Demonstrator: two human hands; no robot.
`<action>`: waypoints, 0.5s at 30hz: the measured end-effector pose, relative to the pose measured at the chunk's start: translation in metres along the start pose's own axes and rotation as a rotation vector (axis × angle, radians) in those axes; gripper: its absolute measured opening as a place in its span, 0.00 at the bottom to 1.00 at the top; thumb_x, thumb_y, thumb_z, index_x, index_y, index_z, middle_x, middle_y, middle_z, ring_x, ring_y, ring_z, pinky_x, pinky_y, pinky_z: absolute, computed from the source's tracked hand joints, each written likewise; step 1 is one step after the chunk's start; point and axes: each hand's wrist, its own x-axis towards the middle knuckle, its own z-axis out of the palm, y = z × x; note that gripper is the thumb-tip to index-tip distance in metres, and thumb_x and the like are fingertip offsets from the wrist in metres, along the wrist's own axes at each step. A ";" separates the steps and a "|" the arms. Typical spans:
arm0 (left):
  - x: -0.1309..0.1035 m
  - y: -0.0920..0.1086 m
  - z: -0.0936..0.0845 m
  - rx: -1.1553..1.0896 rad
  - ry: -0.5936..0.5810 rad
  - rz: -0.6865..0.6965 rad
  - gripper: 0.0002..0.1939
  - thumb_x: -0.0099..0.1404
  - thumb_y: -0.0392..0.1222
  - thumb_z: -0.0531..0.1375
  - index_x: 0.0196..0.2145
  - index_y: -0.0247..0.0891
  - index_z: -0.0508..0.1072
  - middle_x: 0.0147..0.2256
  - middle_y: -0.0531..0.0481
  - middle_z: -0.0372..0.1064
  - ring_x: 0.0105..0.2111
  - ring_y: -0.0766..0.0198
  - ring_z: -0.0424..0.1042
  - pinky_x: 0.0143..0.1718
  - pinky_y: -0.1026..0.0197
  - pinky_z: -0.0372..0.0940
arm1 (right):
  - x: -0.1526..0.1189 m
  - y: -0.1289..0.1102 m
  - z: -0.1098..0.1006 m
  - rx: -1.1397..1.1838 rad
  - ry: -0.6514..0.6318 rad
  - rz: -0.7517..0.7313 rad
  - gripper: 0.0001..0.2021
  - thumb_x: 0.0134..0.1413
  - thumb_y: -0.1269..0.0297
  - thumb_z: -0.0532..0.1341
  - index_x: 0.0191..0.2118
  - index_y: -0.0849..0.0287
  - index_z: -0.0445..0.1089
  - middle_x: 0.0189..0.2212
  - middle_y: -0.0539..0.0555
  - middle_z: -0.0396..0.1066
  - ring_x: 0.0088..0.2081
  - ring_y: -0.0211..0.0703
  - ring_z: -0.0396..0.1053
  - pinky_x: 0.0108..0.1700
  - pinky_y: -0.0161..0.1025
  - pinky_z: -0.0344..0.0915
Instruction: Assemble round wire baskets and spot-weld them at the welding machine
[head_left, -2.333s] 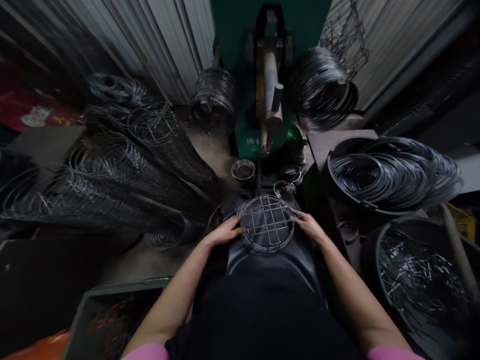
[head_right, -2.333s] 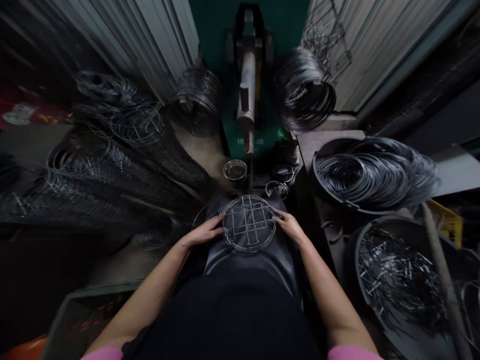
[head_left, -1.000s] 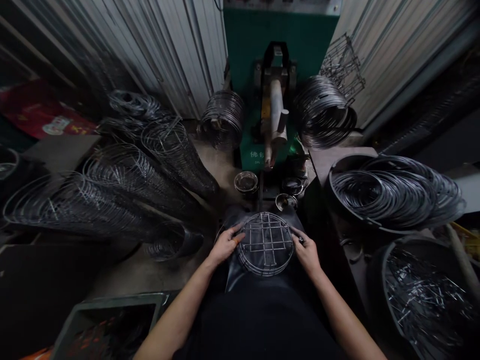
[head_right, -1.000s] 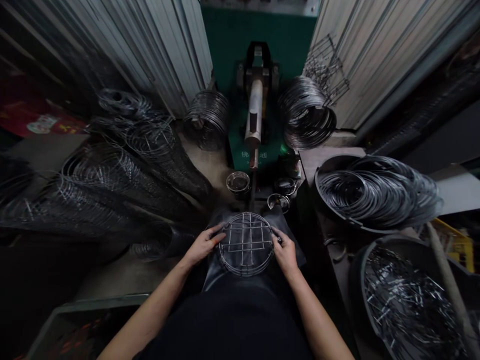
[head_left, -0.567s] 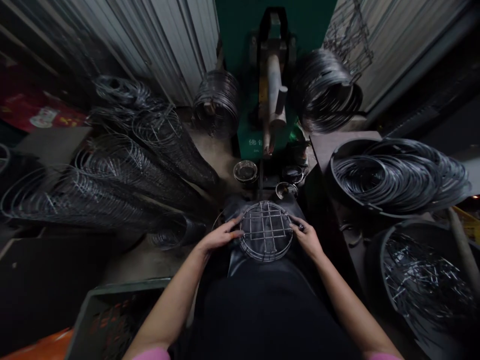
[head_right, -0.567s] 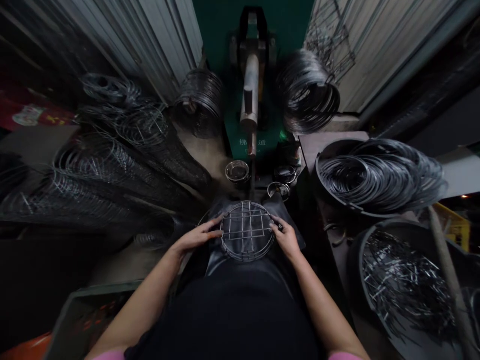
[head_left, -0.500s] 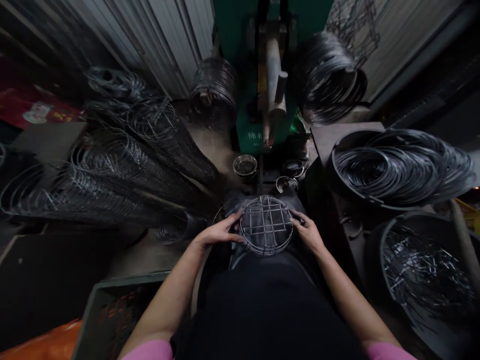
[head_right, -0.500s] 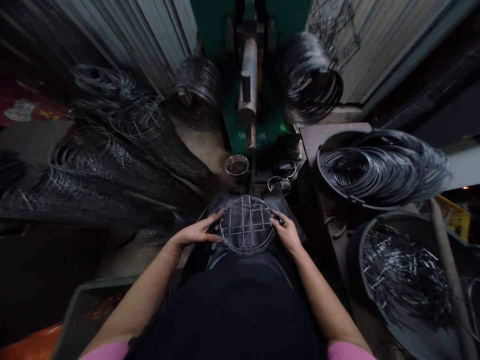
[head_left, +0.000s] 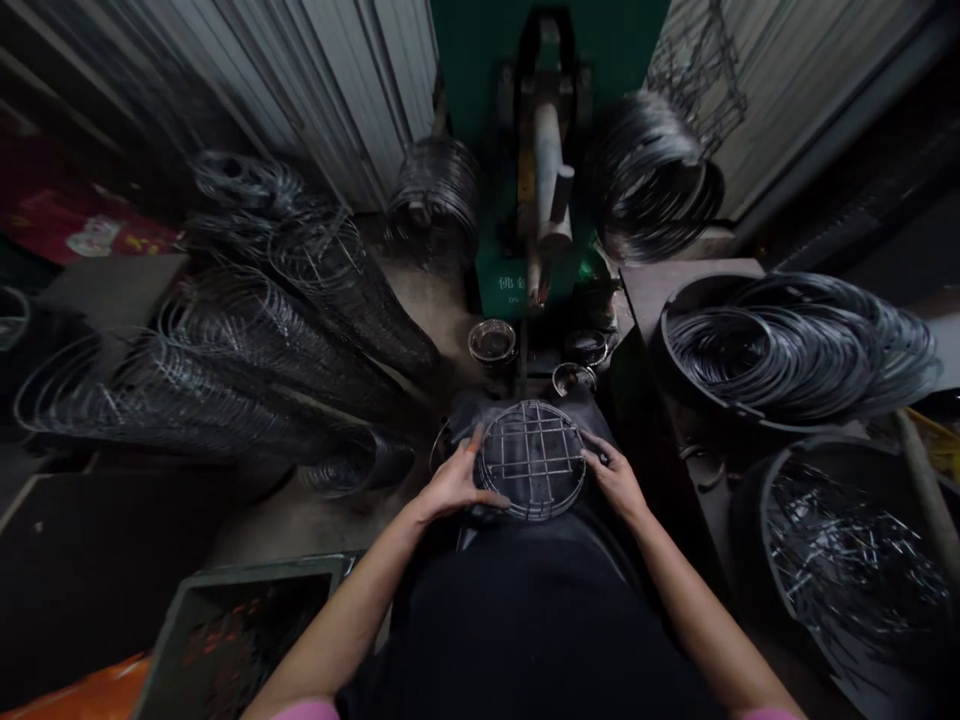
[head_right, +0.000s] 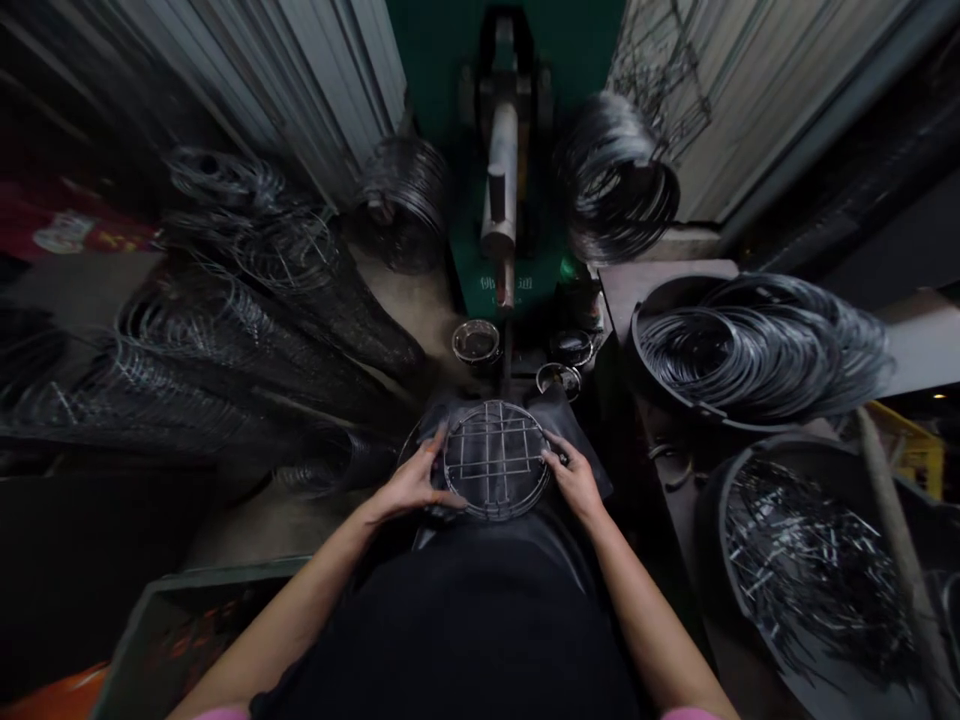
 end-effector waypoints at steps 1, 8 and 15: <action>0.002 -0.001 -0.010 -0.124 0.066 -0.002 0.60 0.32 0.49 0.73 0.61 0.39 0.51 0.41 0.48 0.63 0.39 0.60 0.67 0.42 0.57 0.62 | 0.000 -0.002 -0.002 -0.017 0.036 -0.003 0.25 0.45 0.49 0.61 0.47 0.58 0.71 0.45 0.57 0.72 0.49 0.51 0.67 0.53 0.47 0.60; 0.017 0.062 -0.062 -1.127 0.510 0.285 0.21 0.52 0.47 0.66 0.44 0.38 0.71 0.16 0.63 0.46 0.14 0.77 0.46 0.15 0.71 0.45 | 0.007 -0.058 -0.001 -0.080 0.168 -0.163 0.24 0.50 0.48 0.58 0.47 0.60 0.72 0.45 0.59 0.72 0.49 0.52 0.68 0.52 0.46 0.62; 0.013 0.104 -0.007 -1.609 0.259 0.174 0.11 0.59 0.42 0.62 0.40 0.39 0.71 0.16 0.62 0.47 0.13 0.77 0.47 0.13 0.72 0.44 | 0.001 -0.096 0.034 0.028 0.043 -0.188 0.21 0.50 0.49 0.59 0.44 0.58 0.74 0.41 0.57 0.74 0.44 0.52 0.70 0.47 0.46 0.66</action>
